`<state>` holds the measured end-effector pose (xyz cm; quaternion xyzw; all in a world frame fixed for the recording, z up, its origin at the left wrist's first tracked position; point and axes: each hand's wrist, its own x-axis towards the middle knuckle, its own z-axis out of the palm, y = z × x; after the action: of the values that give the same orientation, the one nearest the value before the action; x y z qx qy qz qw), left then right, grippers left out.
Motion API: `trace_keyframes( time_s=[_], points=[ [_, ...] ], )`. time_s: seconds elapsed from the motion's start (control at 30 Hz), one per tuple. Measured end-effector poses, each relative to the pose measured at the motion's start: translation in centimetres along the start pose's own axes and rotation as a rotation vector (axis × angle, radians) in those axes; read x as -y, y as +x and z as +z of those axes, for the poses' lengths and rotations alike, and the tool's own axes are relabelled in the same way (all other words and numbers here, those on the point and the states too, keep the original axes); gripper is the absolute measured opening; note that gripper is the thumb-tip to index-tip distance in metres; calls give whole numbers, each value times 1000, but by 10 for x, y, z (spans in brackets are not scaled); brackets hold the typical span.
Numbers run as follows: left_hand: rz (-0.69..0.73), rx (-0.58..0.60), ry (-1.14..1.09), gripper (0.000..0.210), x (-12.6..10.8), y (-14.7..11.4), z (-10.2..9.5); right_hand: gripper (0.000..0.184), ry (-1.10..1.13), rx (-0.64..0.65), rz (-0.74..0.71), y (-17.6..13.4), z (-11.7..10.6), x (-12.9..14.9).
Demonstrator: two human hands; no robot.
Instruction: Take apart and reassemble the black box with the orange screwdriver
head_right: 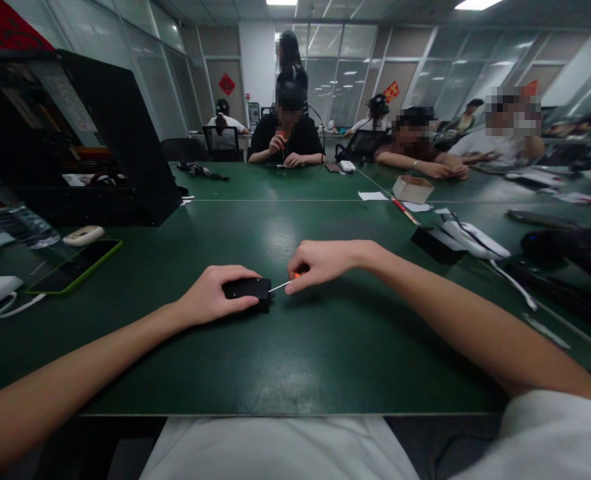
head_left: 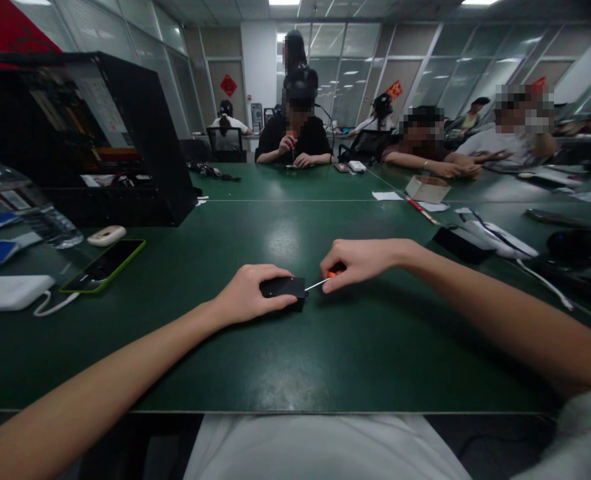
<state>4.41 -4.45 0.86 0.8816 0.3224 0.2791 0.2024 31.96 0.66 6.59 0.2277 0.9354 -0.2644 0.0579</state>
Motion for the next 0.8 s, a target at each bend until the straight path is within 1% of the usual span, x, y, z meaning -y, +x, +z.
trace_keyframes(
  time_s=[0.13, 0.23, 0.37, 0.47, 0.53, 0.6, 0.67, 0.8],
  points=[
    [3, -11, 0, 35, 0, -1, 1, 53, -40, -67, -19, 21, 24, -18],
    [0, -4, -1, 36, 0, -1, -2, 50, -79, -106, 1, 28, 33, -22],
    [15, 49, 6, 38, 3, -4, -10, 44, -196, -111, 60, 24, 27, -17],
    [3, 68, 3, 36, 7, -6, -16, 28, -306, -128, 57, 16, 15, -10],
    [-12, 71, -8, 37, 9, -8, -17, 21, -371, -167, 58, 8, 8, -5],
    [-30, 67, -25, 38, 10, -10, -17, 21, -443, -218, 104, 2, 4, 0],
    [-53, 57, -41, 39, 10, -12, -18, 23, -512, -263, 190, -3, 5, 5],
    [-88, 47, -65, 39, 11, -16, -20, 28, -556, -305, 323, -4, 20, 13]
  ],
)
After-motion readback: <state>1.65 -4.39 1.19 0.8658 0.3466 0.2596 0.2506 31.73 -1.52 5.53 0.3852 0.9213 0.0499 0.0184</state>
